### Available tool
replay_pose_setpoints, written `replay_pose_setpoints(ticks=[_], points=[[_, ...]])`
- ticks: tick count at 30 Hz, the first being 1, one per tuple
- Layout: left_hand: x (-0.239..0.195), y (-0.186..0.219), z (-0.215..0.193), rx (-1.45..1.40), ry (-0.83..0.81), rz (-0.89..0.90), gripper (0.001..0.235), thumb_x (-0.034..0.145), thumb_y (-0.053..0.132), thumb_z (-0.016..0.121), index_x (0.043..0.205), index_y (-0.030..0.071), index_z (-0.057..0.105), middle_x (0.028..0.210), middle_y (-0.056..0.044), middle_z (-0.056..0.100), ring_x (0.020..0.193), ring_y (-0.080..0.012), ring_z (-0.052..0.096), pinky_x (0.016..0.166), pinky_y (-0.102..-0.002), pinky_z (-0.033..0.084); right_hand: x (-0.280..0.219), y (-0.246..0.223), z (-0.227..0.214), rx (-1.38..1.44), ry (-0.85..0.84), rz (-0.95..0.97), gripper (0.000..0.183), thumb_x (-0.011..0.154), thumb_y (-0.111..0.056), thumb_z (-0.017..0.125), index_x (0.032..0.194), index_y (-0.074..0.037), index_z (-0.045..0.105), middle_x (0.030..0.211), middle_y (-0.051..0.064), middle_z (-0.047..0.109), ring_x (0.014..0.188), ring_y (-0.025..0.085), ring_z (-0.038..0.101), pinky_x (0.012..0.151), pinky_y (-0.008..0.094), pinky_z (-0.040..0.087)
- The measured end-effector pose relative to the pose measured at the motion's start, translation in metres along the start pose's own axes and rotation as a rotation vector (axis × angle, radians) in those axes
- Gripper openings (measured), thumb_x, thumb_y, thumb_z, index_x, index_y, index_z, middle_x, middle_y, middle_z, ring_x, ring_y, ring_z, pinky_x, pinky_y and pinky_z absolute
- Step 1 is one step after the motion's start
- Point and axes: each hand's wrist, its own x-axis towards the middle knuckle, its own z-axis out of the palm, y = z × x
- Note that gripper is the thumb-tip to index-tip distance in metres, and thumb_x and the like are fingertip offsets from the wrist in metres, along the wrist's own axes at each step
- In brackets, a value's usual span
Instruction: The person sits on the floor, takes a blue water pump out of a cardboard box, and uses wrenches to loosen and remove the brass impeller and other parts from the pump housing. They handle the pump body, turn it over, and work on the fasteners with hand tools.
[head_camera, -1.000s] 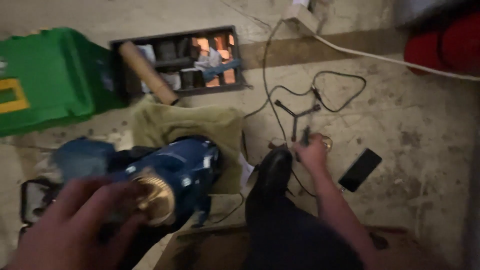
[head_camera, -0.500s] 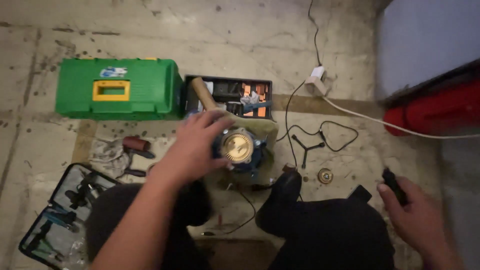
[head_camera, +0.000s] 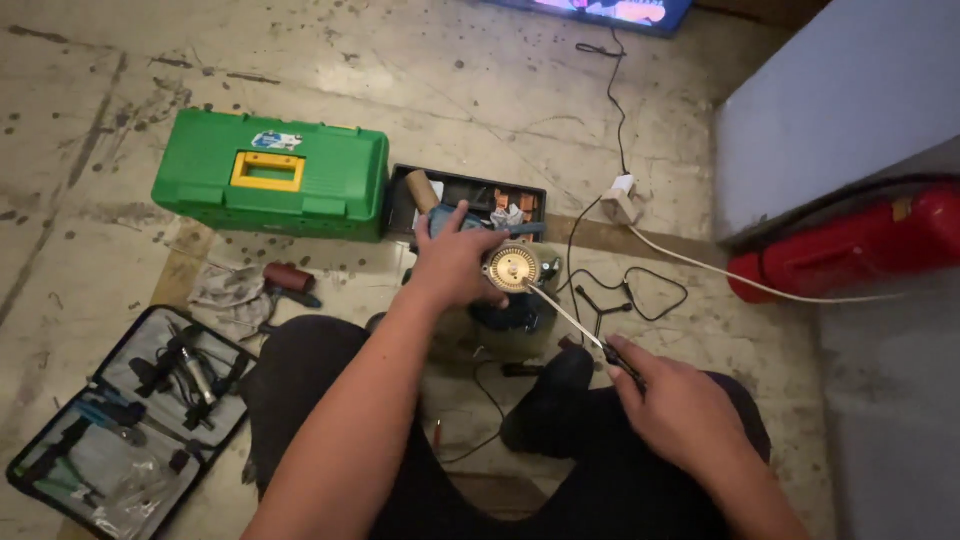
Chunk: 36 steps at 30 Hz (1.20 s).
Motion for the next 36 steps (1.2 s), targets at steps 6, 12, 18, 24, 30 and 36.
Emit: replay_pose_setpoints(ticks=[6, 12, 18, 24, 30, 36], points=[[0.001, 0.003, -0.004, 0.014, -0.019, -0.02, 0.088, 0.047, 0.039, 0.099, 0.128, 0.031, 0.067, 0.128, 0.006, 0.071, 0.154, -0.0312, 0.029, 0.119, -0.072, 0.007, 0.002, -0.019, 0.001, 0.122, -0.005, 0.007, 0.048, 0.096, -0.041, 0.052, 0.142, -0.035, 0.056, 0.106, 0.007, 0.077, 0.097, 0.034, 0.073, 0.084, 0.046, 0.057], [0.001, 0.007, -0.008, 0.02, -0.034, -0.049, 0.088, 0.047, 0.042, 0.098, 0.129, 0.031, 0.068, 0.13, 0.007, 0.07, 0.155, -0.0288, 0.028, 0.12, -0.071, 0.007, 0.001, -0.022, 0.005, 0.071, 0.009, 0.023, 0.047, 0.097, -0.041, 0.05, 0.143, -0.034, 0.053, 0.105, 0.005, 0.077, 0.096, 0.032, 0.073, 0.082, 0.045, 0.057], [0.001, 0.011, -0.01, 0.006, -0.038, -0.028, 0.085, 0.046, 0.041, 0.099, 0.125, 0.031, 0.069, 0.129, 0.007, 0.07, 0.154, -0.0285, 0.028, 0.116, -0.075, 0.008, -0.005, -0.015, 0.028, 0.135, 0.152, -0.032, 0.045, 0.095, -0.036, 0.055, 0.139, -0.031, 0.059, 0.109, 0.008, 0.076, 0.089, 0.039, 0.072, 0.075, 0.05, 0.058], [0.011, -0.003, -0.002, 0.026, -0.096, -0.054, 0.085, 0.053, 0.057, 0.095, 0.131, 0.037, 0.066, 0.136, 0.008, 0.068, 0.157, -0.0277, 0.023, 0.118, -0.077, 0.006, 0.01, -0.012, 0.065, 0.244, 0.101, -0.085, 0.049, 0.103, -0.041, 0.048, 0.148, -0.022, 0.055, 0.115, 0.022, 0.073, 0.107, 0.045, 0.07, 0.089, 0.055, 0.058], [0.013, -0.019, 0.004, -0.056, -0.086, -0.101, 0.089, 0.05, 0.06, 0.094, 0.131, 0.037, 0.065, 0.139, 0.009, 0.066, 0.157, -0.026, 0.023, 0.119, -0.076, 0.006, 0.02, -0.008, 0.061, 0.198, 0.206, -0.106, 0.048, 0.103, -0.048, 0.048, 0.144, -0.027, 0.059, 0.107, 0.021, 0.075, 0.103, 0.045, 0.071, 0.087, 0.057, 0.058], [0.002, 0.007, -0.015, -0.072, -0.122, -0.073, 0.095, 0.054, 0.053, 0.097, 0.138, 0.03, 0.058, 0.149, -0.003, 0.056, 0.155, -0.0404, 0.022, 0.114, -0.084, 0.006, 0.023, -0.009, 0.07, 0.24, 0.166, -0.069, 0.047, 0.101, -0.047, 0.052, 0.144, -0.033, 0.059, 0.111, 0.016, 0.076, 0.107, 0.039, 0.072, 0.088, 0.053, 0.059]])
